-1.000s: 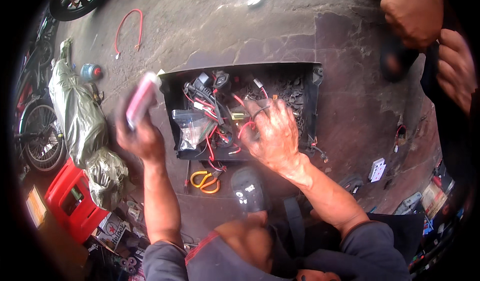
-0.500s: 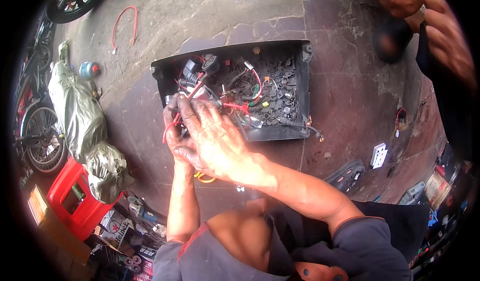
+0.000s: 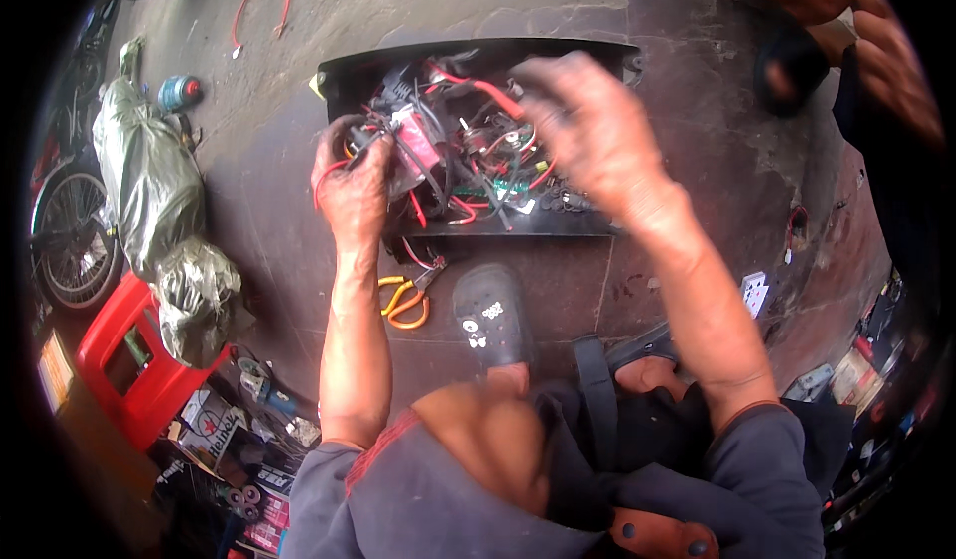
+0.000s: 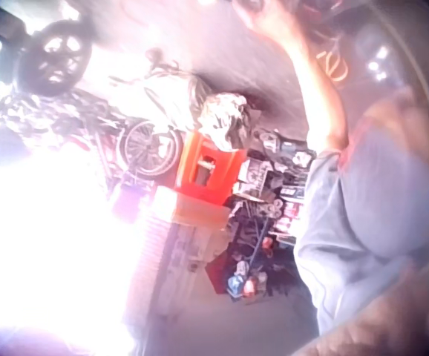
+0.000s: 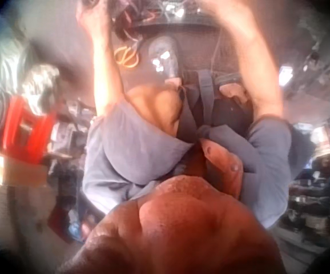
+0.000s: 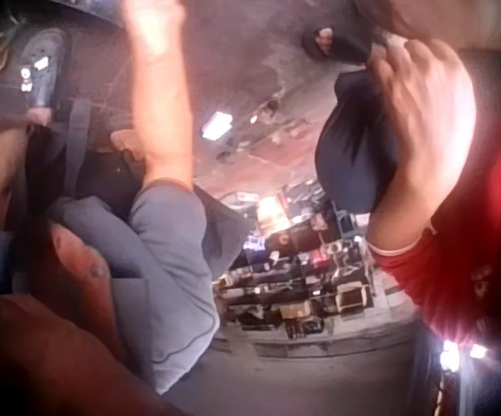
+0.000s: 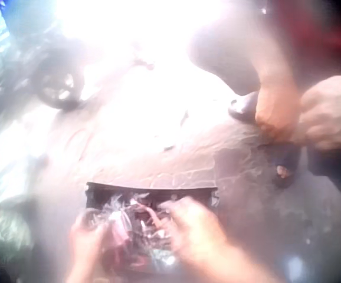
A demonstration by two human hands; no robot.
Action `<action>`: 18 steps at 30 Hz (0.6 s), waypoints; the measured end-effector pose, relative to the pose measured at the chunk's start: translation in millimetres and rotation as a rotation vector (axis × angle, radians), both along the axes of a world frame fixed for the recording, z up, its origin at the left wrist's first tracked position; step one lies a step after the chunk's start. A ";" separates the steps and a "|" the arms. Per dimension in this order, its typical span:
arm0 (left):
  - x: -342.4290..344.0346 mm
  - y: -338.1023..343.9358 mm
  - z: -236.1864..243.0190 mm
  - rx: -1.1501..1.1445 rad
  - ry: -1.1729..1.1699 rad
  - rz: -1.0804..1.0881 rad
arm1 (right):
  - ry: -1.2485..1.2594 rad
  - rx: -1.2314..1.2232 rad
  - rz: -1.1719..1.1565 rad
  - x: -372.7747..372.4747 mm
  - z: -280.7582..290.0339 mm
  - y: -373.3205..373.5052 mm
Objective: The person searches through a container of wires and electrical parts, then connects wires and inserts components into a plastic housing by hand.
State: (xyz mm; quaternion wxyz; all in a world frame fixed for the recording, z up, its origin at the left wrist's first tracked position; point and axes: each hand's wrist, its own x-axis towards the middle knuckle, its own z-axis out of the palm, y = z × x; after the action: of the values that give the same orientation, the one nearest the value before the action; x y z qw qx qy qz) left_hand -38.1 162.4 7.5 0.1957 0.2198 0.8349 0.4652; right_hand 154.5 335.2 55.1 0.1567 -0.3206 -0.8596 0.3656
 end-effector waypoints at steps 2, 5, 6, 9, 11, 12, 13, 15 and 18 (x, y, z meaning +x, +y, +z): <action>4.1 2.4 6.7 0.024 -0.034 0.025 | -0.005 0.094 -0.056 17.3 -2.3 28.3; 8.9 -1.7 4.9 0.071 -0.033 0.102 | -0.022 0.170 -0.138 33.3 -0.3 39.2; 9.3 -2.7 4.0 0.071 -0.030 0.106 | -0.019 0.169 -0.134 36.5 -2.8 37.8; 11.6 -4.4 -1.5 0.122 -0.075 0.030 | -0.381 0.204 0.075 43.6 -14.3 21.9; 8.6 -5.9 -8.2 0.021 0.328 -0.189 | -0.432 0.425 0.127 39.0 -23.0 1.7; 10.8 -3.8 -7.7 0.009 0.490 -0.306 | -0.358 0.511 0.142 38.6 -30.6 -4.2; 15.3 -3.0 -4.2 -0.024 0.418 -0.358 | -0.355 0.524 0.186 38.5 -34.3 -8.9; 17.1 -4.0 4.1 -0.157 0.371 -0.471 | -0.330 0.556 0.263 36.9 -42.6 -24.4; 20.6 -8.6 13.0 -0.325 0.322 -0.556 | -0.412 0.480 0.368 40.6 -42.5 -37.5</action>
State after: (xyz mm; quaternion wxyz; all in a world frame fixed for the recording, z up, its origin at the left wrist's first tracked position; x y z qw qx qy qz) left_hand -17.4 153.8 20.5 0.2132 0.4749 0.8263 0.2150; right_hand 195.1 297.7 12.6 -0.0173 -0.1815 -0.9778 0.1034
